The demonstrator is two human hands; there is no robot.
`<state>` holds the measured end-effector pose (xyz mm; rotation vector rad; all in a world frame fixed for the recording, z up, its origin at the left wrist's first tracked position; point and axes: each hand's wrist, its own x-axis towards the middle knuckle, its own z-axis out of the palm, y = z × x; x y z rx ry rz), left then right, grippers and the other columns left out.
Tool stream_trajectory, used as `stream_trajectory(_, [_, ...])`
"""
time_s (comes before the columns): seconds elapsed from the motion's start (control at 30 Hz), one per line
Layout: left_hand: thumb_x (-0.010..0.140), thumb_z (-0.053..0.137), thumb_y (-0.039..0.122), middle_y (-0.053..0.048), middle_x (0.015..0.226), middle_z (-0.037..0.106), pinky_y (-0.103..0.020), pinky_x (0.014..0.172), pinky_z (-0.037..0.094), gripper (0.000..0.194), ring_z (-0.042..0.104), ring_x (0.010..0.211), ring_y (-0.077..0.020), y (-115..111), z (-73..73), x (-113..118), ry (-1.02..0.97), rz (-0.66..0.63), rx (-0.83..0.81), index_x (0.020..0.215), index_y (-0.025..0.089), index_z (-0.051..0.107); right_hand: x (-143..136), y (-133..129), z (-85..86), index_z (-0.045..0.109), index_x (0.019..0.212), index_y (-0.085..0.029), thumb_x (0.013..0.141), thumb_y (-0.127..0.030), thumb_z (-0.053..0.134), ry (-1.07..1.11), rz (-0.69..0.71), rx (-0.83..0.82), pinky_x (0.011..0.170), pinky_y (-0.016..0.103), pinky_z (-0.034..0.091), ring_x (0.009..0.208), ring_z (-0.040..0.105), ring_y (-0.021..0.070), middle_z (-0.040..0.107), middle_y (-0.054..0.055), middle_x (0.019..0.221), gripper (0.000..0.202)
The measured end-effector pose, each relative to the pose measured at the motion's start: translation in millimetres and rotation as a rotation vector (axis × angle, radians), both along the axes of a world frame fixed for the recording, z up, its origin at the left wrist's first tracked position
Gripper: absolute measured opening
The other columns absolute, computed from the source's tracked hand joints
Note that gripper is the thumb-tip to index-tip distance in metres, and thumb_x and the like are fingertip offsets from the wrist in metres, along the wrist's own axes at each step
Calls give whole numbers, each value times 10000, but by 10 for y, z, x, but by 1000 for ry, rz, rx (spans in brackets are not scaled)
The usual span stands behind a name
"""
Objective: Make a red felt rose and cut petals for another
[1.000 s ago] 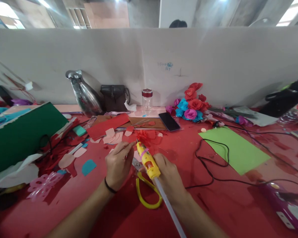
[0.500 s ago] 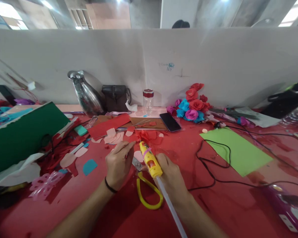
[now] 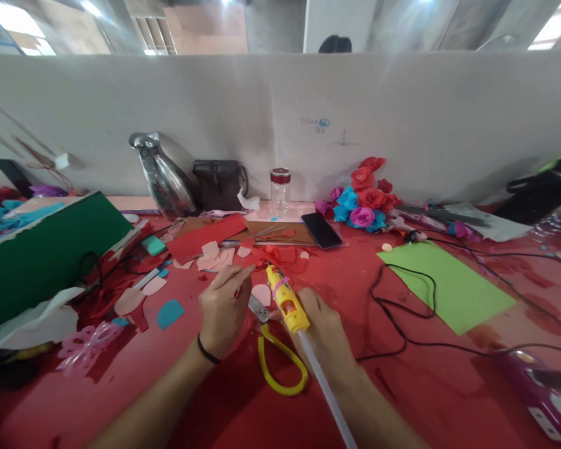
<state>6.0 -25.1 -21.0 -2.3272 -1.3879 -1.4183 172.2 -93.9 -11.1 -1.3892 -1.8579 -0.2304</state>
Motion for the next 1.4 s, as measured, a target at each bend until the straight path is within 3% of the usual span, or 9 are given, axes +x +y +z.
stream_trajectory(0.17, [909, 457, 163, -50, 888, 693, -204, 646, 472, 276, 634, 726, -115, -16, 25, -13, 13, -12, -38, 1022, 186, 708, 7, 21, 20, 514, 749, -217, 973, -304, 396, -26, 8, 9, 429, 203, 387, 535, 596, 127, 595, 2, 636, 268])
stream_trajectory(0.33, [897, 464, 176, -49, 894, 692, -214, 649, 463, 272, 627, 739, -122, 6, 14, -1, -88, -16, -126, 1001, 203, 714, 15, 23, 10, 506, 746, -218, 963, -386, 414, 28, -15, 25, 435, 205, 389, 527, 591, 127, 593, -2, 624, 289])
stream_trajectory(0.5, [822, 512, 160, -52, 826, 685, -240, 626, 448, 224, 599, 711, -139, 86, 27, 19, -375, -62, -339, 886, 180, 726, 5, -4, -19, 489, 746, -218, 939, -408, 467, 108, -26, 55, 462, 197, 406, 510, 585, 115, 578, -15, 611, 271])
stream_trajectory(0.77, [654, 665, 261, -32, 740, 688, -244, 615, 423, 221, 576, 667, -134, 140, 56, 36, -1045, -170, -850, 838, 156, 729, 56, -21, -30, 505, 768, -220, 910, -442, 502, 201, -15, 3, 447, 197, 407, 503, 589, 124, 574, -18, 593, 263])
stream_trajectory(0.9, [584, 718, 273, -11, 694, 657, -227, 609, 392, 253, 533, 639, -103, 159, 87, 26, -1209, -184, -854, 802, 146, 718, 227, 2, 50, 485, 786, -221, 879, -423, 548, 153, -115, -70, 469, 219, 397, 512, 576, 137, 596, -5, 629, 231])
stream_trajectory(1.07, [564, 736, 264, 41, 605, 581, -213, 548, 341, 245, 450, 550, -66, 179, 135, 4, -1336, -228, -806, 779, 152, 700, 546, 92, 39, 509, 814, -215, 829, -263, 557, -148, -242, -516, 524, 255, 349, 651, 620, 191, 637, 42, 789, 69])
stream_trajectory(1.17, [543, 751, 261, 59, 566, 542, -211, 518, 321, 246, 417, 512, -57, 177, 159, -2, -1402, -295, -837, 754, 154, 686, 766, 140, -39, 573, 878, -195, 790, -257, 577, -249, -321, -706, 540, 268, 336, 720, 638, 222, 649, 74, 853, 108])
stream_trajectory(1.3, [525, 779, 252, 56, 574, 539, -201, 512, 321, 247, 431, 519, -53, 163, 190, -8, -1486, -408, -864, 724, 153, 673, 992, 151, -100, 628, 934, -177, 766, -288, 623, -323, -373, -723, 634, 302, 400, 808, 641, 246, 656, 115, 981, 202])
stream_trajectory(1.4, [531, 794, 253, 56, 587, 535, -196, 500, 321, 250, 433, 512, -49, 144, 208, -9, -1503, -484, -909, 715, 152, 657, 905, 129, -7, 656, 958, -147, 748, -286, 663, -379, -356, -565, 766, 367, 434, 930, 617, 295, 658, 151, 1007, 252])
